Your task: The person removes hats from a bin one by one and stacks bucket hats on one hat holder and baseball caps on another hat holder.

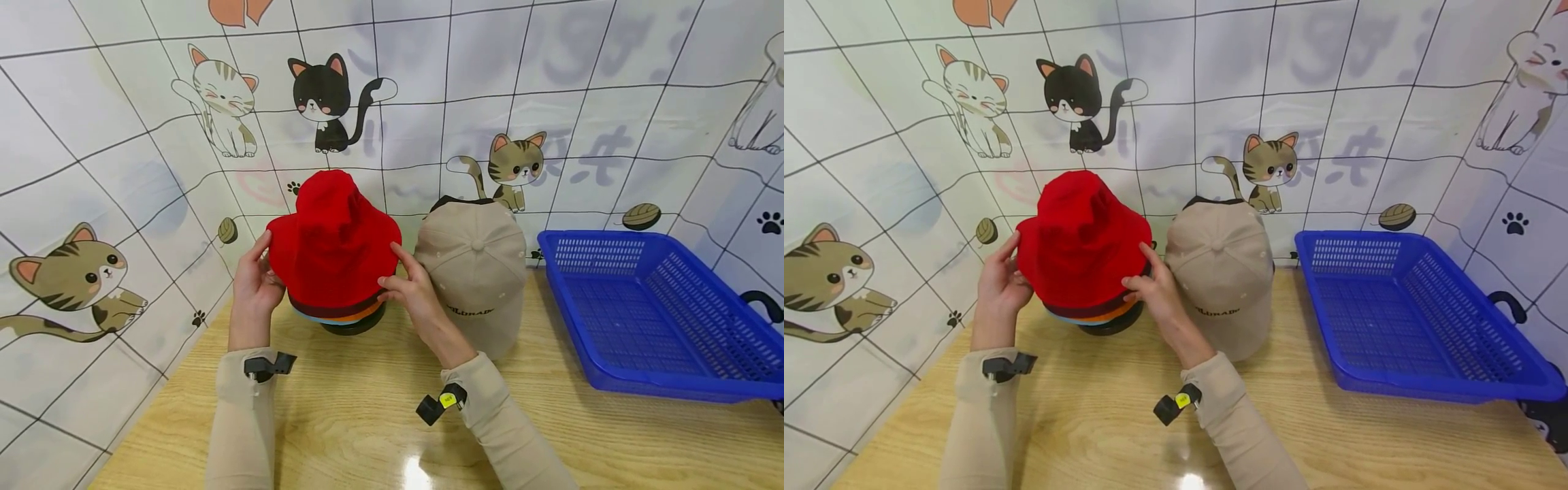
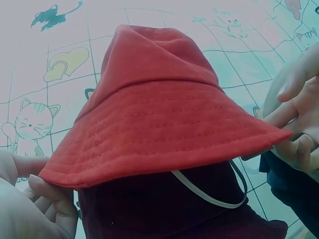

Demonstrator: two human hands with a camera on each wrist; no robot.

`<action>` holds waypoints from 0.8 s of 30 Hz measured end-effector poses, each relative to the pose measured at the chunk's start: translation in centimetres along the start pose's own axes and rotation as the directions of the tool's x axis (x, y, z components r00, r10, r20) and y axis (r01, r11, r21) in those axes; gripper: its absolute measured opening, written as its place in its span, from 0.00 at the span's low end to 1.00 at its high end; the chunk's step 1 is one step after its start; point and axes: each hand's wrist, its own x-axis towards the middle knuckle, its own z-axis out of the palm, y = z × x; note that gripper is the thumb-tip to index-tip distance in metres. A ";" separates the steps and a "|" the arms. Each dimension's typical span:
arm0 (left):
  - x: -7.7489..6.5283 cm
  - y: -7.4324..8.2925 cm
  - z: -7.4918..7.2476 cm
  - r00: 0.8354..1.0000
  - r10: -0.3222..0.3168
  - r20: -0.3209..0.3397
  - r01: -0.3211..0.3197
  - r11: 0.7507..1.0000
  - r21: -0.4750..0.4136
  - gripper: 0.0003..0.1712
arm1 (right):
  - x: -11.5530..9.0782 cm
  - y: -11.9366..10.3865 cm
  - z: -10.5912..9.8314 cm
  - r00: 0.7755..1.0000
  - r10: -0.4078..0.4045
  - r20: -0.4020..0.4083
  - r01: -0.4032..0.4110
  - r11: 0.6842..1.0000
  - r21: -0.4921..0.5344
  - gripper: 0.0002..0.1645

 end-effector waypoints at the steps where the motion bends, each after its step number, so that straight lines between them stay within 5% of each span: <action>1: 0.0 0.0 0.0 1.000 0.000 0.002 0.000 1.000 0.001 0.12 | 0.0 0.0 0.0 1.000 0.001 -0.003 -0.001 1.000 0.001 0.47; 9: 0.0 -0.1 0.1 0.999 0.036 -0.019 -0.035 0.998 0.047 0.11 | 0.5 -0.2 0.7 1.000 -0.026 -0.014 0.026 1.000 0.009 0.48; 17: -0.3 -0.1 -0.2 0.997 0.077 0.027 -0.079 0.994 0.074 0.14 | 0.9 -0.1 2.2 0.997 -0.011 -0.080 0.014 0.999 0.036 0.46; 24: 0.0 -0.5 0.1 0.999 0.054 0.002 -0.053 0.990 0.134 0.14 | 1.6 0.2 2.6 0.986 0.022 -0.168 -0.017 0.999 0.028 0.45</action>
